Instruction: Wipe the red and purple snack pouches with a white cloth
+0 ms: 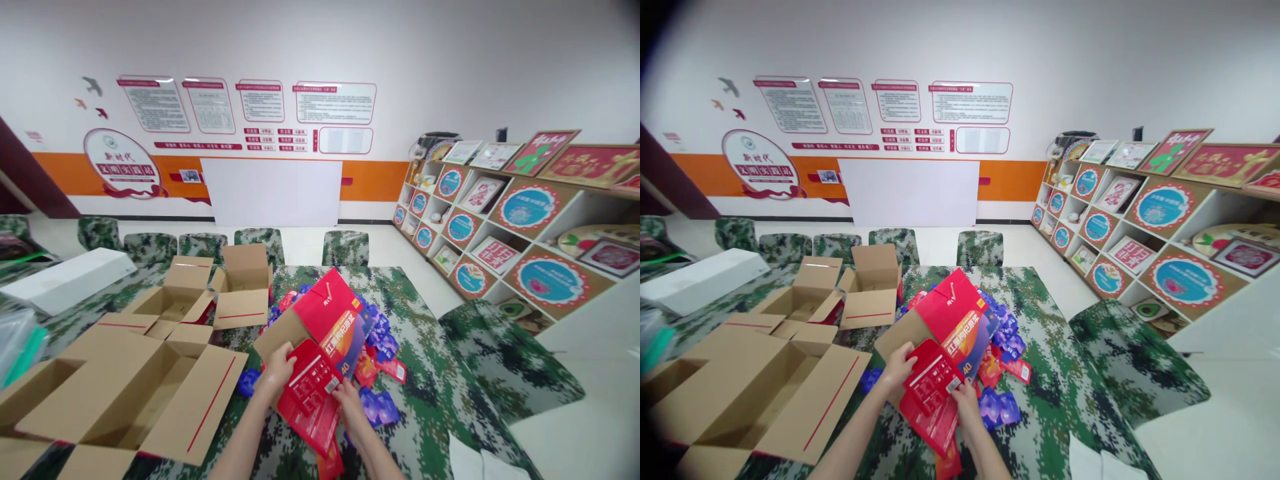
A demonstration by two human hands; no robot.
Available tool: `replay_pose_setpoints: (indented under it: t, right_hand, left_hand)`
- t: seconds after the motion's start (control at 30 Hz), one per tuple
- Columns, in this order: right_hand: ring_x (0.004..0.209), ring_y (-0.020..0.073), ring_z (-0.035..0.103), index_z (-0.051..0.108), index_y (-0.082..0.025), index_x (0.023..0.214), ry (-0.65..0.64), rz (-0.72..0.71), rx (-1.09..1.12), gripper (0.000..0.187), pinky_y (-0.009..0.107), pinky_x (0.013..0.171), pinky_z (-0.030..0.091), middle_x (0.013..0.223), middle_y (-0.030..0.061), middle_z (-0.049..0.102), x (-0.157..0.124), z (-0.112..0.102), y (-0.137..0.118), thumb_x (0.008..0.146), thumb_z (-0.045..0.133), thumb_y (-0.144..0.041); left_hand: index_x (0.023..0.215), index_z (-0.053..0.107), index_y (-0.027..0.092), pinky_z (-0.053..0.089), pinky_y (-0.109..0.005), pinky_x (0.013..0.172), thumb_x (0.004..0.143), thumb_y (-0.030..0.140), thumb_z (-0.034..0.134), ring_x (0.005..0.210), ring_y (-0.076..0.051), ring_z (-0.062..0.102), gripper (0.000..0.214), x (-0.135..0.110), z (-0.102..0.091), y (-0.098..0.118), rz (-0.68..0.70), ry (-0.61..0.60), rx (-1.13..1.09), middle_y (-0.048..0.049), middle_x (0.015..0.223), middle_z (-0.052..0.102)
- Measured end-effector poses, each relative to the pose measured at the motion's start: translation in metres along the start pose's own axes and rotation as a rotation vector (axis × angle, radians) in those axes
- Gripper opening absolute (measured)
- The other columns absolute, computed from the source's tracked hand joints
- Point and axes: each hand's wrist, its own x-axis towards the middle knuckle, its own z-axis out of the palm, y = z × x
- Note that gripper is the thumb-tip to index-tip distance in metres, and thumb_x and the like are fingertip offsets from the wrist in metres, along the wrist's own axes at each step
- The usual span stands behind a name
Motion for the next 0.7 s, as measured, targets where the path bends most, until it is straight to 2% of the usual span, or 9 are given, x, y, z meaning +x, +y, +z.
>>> replay_pose_setpoints:
  t: [0.1, 0.2, 0.27, 0.33, 0.43, 0.53, 0.6, 0.7]
  right_hand:
    - [0.09, 0.0306, 0.065, 0.055, -0.023, 0.086, 0.176, -0.037, -0.003, 0.045, 0.045, 0.081, 0.051, 0.086, 0.0049, 0.07, -0.003, -0.018, -0.021, 0.044, 0.071, -0.032]
    - [0.094, 0.0284, 0.064, 0.054, -0.024, 0.078, 0.407, -0.099, -0.001, 0.038, 0.043, 0.084, 0.05, 0.085, 0.0043, 0.069, -0.001, -0.053, -0.06, 0.047, 0.071, -0.035]
    - [0.093, 0.0253, 0.064, 0.054, -0.025, 0.075, 0.488, -0.125, -0.009, 0.028, 0.042, 0.083, 0.05, 0.083, 0.0028, 0.069, 0.0, -0.076, -0.089, 0.054, 0.067, -0.038]
    - [0.088, 0.0231, 0.066, 0.054, -0.024, 0.074, 0.49, -0.106, -0.017, 0.023, 0.041, 0.079, 0.05, 0.08, 0.0027, 0.07, 0.001, -0.089, -0.116, 0.061, 0.062, -0.041]
    - [0.083, 0.0223, 0.067, 0.059, -0.021, 0.081, 0.274, -0.042, -0.065, 0.026, 0.038, 0.078, 0.05, 0.085, 0.0074, 0.071, -0.003, -0.092, -0.143, 0.07, 0.057, -0.044]
    - [0.081, 0.0233, 0.067, 0.063, -0.016, 0.09, 0.017, 0.104, -0.071, 0.034, 0.037, 0.076, 0.049, 0.09, 0.0112, 0.071, -0.015, -0.084, -0.155, 0.076, 0.054, -0.045]
    - [0.082, 0.0233, 0.067, 0.064, -0.014, 0.094, -0.058, 0.184, -0.039, 0.036, 0.037, 0.078, 0.048, 0.092, 0.0129, 0.071, -0.025, -0.08, -0.159, 0.079, 0.051, -0.043]
    - [0.085, 0.0223, 0.066, 0.064, -0.011, 0.099, -0.063, 0.247, -0.024, 0.035, 0.037, 0.082, 0.047, 0.095, 0.0141, 0.07, -0.038, -0.077, -0.163, 0.081, 0.048, -0.037]
  left_hand:
    - [0.07, 0.043, 0.02, 0.037, -0.021, 0.065, 0.076, 0.013, 0.047, 0.069, -0.013, 0.052, 0.01, -0.005, -0.022, 0.016, 0.128, 0.02, 0.06, 0.0056, 0.066, 0.051]
    - [0.073, 0.045, 0.021, 0.034, -0.021, 0.063, 0.077, 0.012, 0.045, 0.067, -0.013, 0.052, 0.01, -0.018, -0.05, 0.029, 0.284, -0.027, 0.197, 0.005, 0.066, 0.052]
    - [0.072, 0.046, 0.021, 0.033, -0.021, 0.062, 0.077, 0.011, 0.044, 0.067, -0.013, 0.052, 0.011, -0.031, -0.067, 0.035, 0.345, -0.08, 0.27, 0.0047, 0.067, 0.052]
    - [0.072, 0.047, 0.021, 0.033, -0.022, 0.064, 0.075, 0.009, 0.044, 0.07, -0.013, 0.052, 0.013, -0.044, -0.078, 0.038, 0.379, -0.109, 0.308, 0.0039, 0.069, 0.052]
    - [0.069, 0.049, 0.02, 0.034, -0.022, 0.066, 0.072, 0.005, 0.043, 0.075, -0.014, 0.051, 0.016, -0.063, -0.081, 0.038, 0.392, -0.129, 0.32, 0.0019, 0.074, 0.05]
    - [0.07, 0.051, 0.019, 0.035, -0.022, 0.067, 0.071, 0.005, 0.043, 0.076, -0.014, 0.05, 0.017, -0.079, -0.075, 0.034, 0.397, -0.176, 0.291, 0.0008, 0.076, 0.049]
    - [0.069, 0.052, 0.019, 0.036, -0.023, 0.066, 0.07, 0.006, 0.043, 0.075, -0.014, 0.05, 0.016, -0.088, -0.072, 0.029, 0.405, -0.193, 0.263, 0.0003, 0.075, 0.05]
    - [0.07, 0.054, 0.019, 0.038, -0.024, 0.068, 0.069, 0.005, 0.044, 0.077, -0.015, 0.05, 0.017, -0.096, -0.072, 0.022, 0.426, -0.197, 0.223, -0.0005, 0.076, 0.052]
